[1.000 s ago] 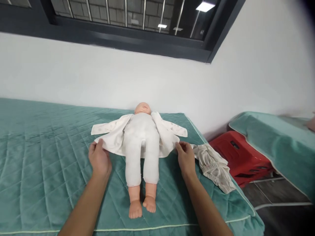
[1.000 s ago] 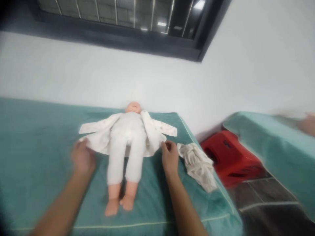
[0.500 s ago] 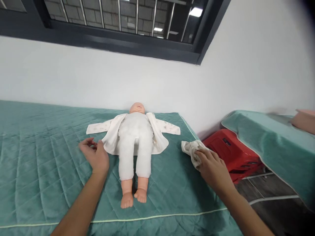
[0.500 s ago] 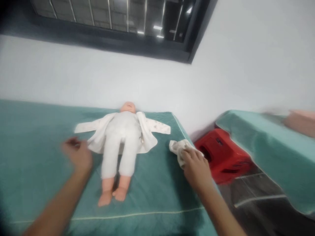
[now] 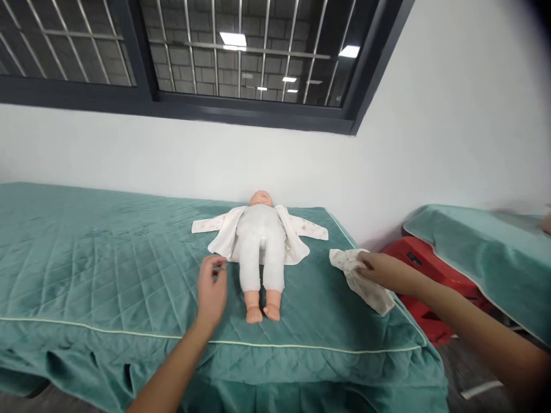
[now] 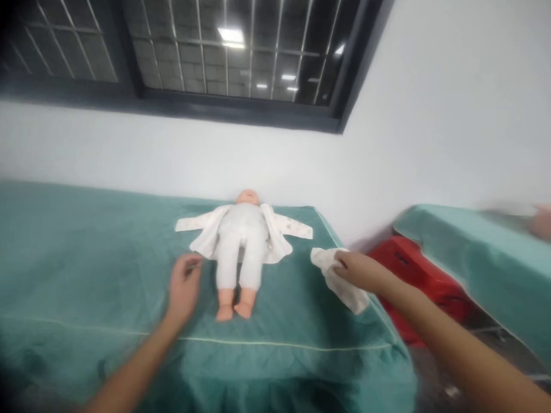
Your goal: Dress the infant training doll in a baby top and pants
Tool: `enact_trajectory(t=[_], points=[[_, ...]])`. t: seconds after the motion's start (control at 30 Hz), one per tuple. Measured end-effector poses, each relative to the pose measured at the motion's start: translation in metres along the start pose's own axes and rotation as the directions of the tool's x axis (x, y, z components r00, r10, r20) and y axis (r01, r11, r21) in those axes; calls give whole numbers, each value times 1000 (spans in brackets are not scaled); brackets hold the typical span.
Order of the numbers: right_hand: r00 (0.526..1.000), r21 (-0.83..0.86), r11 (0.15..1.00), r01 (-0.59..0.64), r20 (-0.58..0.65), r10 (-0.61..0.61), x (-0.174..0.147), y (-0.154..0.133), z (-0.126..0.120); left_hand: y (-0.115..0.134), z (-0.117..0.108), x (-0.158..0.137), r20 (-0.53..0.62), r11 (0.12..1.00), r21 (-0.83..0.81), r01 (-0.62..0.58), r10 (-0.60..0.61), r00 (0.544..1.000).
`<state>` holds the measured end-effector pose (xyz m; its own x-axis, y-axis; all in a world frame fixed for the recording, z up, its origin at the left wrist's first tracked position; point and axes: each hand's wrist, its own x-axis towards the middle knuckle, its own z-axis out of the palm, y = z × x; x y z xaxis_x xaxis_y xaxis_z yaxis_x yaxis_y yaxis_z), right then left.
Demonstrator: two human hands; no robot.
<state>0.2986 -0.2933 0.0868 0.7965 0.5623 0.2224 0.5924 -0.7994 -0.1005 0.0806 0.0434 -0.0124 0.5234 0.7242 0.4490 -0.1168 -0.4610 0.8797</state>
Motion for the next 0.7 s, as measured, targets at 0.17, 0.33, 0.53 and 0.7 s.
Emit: enact_trajectory(t=[0.17,0.33,0.53,0.7], points=[[967,571,816,-91,248,-66,6,-97,-46,86,0,-28,492,984,-176,-31,115,863],[966,920,330,-210,247,-73,-9,-187,-90,154,-10,-28,567,957,-180,-226,289,771],[996,944,330,8,22,-89,-9,-205,-136,183,-50,22,655,953,0,-302,229,720],[969,774,612,163,-11,-245,-9,-200,-157,209,-80,60,437,974,-150,-167,217,873]])
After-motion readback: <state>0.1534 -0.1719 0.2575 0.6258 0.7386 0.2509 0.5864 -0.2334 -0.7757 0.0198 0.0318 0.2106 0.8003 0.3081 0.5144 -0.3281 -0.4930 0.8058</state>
